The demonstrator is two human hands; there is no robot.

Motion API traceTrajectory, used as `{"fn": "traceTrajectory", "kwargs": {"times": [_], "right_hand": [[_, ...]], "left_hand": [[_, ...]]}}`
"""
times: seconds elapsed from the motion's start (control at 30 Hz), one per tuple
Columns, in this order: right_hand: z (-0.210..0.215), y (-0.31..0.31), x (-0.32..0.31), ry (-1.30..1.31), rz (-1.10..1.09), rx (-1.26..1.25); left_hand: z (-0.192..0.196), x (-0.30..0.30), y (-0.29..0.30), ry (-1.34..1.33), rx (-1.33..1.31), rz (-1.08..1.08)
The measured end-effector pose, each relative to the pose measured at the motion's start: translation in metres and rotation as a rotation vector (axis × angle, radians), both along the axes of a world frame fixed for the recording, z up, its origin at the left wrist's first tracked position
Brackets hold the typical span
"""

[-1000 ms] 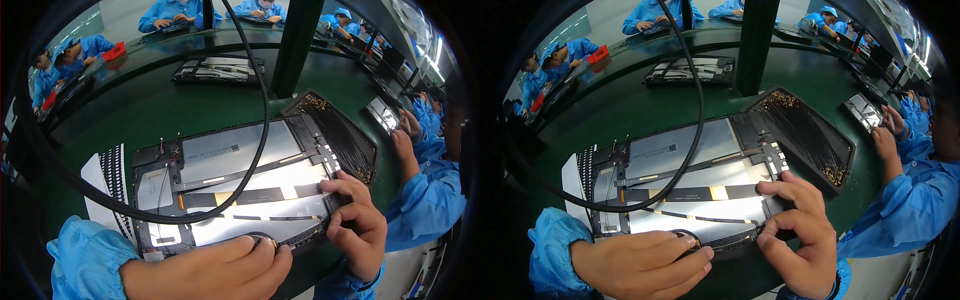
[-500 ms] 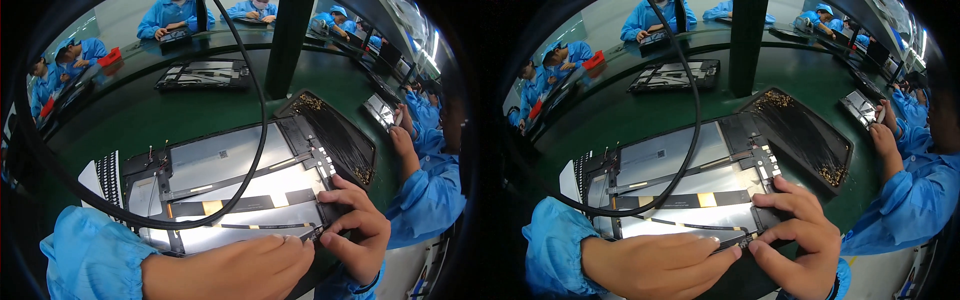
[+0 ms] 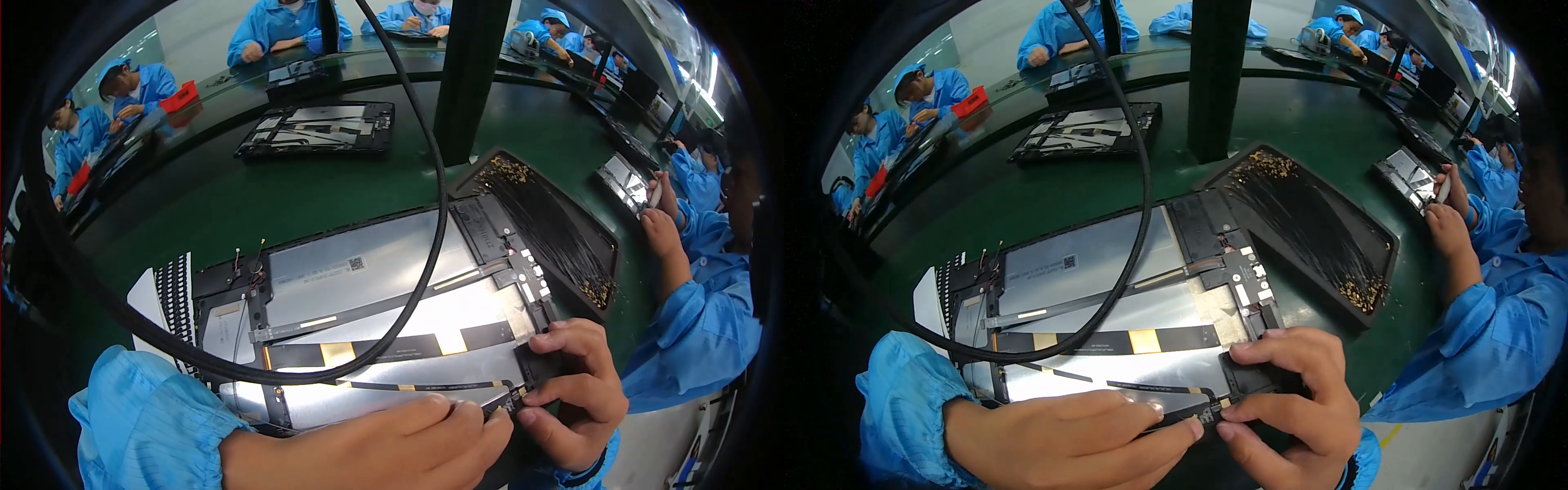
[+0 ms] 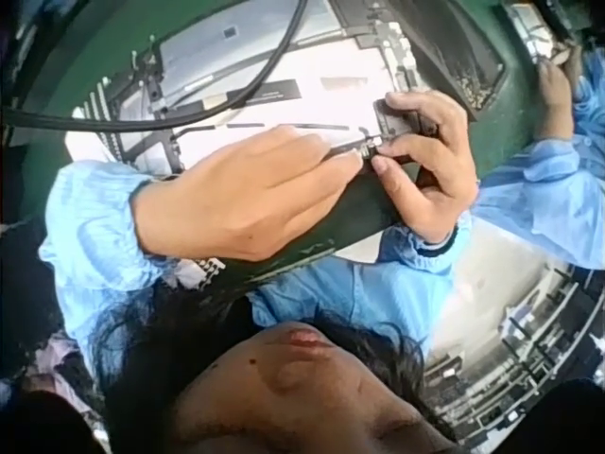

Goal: The person peels adhesive strips from a backing sheet and attaches them onto the edges of a device casing by hand, then stacks the casing onto a pile and repeats the process with another casing.

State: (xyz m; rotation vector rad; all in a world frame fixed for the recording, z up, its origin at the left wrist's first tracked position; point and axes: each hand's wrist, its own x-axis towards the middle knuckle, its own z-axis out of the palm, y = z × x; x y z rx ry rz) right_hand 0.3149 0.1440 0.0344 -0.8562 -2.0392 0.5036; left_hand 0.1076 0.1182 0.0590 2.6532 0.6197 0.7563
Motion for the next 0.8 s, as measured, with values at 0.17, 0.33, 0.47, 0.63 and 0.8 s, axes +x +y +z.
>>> {"fn": "traceTrajectory", "kwargs": {"times": [0.17,0.33,0.47,0.63,0.8], "right_hand": [[-0.002,0.001,-0.003,0.025,-0.005,0.045],[-0.001,0.001,-0.002,-0.029,0.031,0.115],[-0.006,0.003,-0.005,-0.074,0.013,0.167],[0.009,-0.011,-0.011,-0.274,-0.093,0.384],[0.007,-0.016,-0.012,-0.417,-0.082,0.576]], "left_hand": [[-0.002,0.001,-0.001,-0.005,-0.029,0.013],[0.002,-0.003,-0.003,0.003,-0.056,0.000],[0.000,-0.003,-0.005,0.063,-0.113,0.088],[0.016,-0.003,0.000,0.303,0.491,-0.024],[-0.021,0.014,-0.008,-0.063,0.485,0.222]]}}
